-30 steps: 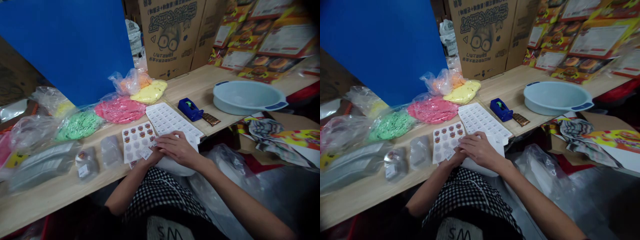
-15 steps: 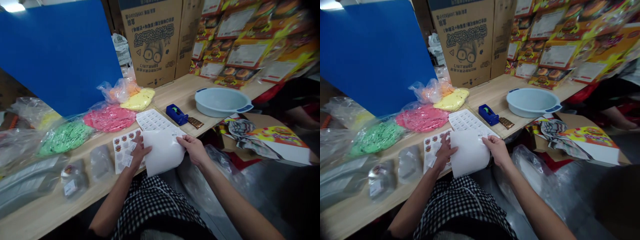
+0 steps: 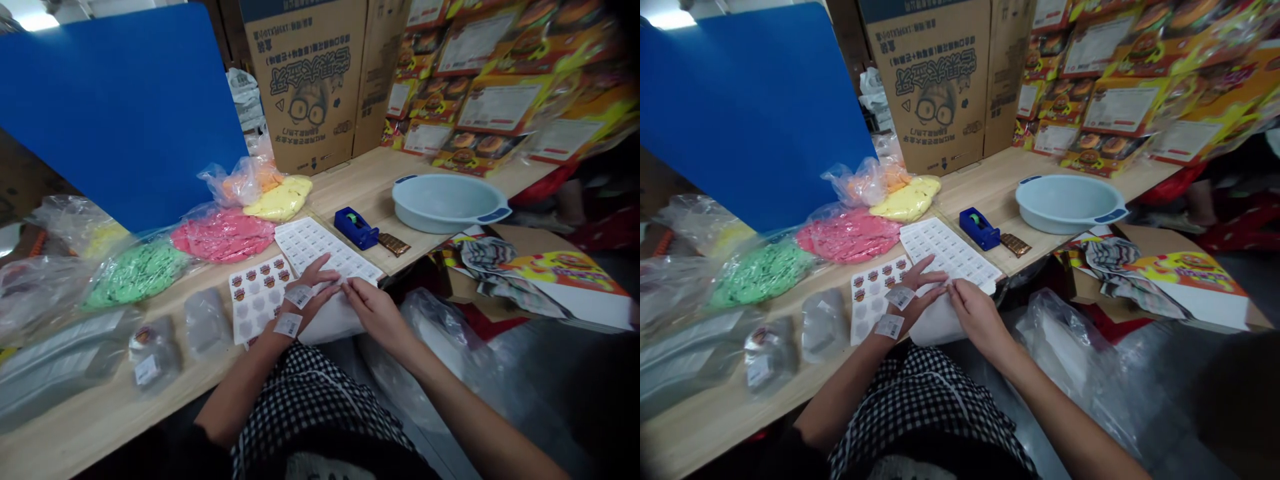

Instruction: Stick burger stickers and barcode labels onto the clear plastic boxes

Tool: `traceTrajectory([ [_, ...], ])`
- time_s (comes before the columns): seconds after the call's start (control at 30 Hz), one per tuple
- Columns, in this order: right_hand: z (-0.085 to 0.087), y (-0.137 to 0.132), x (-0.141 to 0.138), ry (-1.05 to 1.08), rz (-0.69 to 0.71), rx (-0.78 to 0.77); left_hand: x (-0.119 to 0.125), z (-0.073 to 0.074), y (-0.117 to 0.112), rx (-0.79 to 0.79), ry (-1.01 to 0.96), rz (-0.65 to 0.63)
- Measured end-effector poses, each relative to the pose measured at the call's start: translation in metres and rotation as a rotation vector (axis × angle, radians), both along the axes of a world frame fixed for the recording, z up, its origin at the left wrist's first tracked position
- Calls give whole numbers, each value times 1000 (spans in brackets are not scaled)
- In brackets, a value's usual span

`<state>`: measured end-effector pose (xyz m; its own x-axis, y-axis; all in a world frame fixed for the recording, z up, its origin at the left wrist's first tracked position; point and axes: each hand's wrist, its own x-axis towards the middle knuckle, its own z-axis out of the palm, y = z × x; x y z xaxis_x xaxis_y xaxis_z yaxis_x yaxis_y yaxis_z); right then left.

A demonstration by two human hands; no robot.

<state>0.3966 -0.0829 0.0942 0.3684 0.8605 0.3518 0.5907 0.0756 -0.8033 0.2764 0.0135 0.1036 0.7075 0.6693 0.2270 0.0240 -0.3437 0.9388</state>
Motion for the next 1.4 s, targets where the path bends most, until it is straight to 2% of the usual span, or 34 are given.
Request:
traceTrajectory([
  [0.13, -3, -1, 0, -128, 21, 1, -4, 1, 3, 22, 72, -39],
  [0.37, -2, -3, 1, 139, -104, -59, -5, -11, 5, 255, 135, -84],
  [0.57, -4, -7, -1, 184, -50, -39, -3, -14, 1, 376, 130, 4],
  [0.73, -9, -8, -1, 72, -11, -42, -4, -14, 1, 400, 168, 40],
  [0.93, -12, -9, 0, -13, -30, -58, -4, -24, 2, 438, 181, 19],
  [1.13, -13, -7, -2, 33, -40, -70, -4, -26, 2, 506, 191, 53],
  [1.4, -13, -8, -3, 64, -3, -110, -6, -36, 5, 453, 193, -15],
])
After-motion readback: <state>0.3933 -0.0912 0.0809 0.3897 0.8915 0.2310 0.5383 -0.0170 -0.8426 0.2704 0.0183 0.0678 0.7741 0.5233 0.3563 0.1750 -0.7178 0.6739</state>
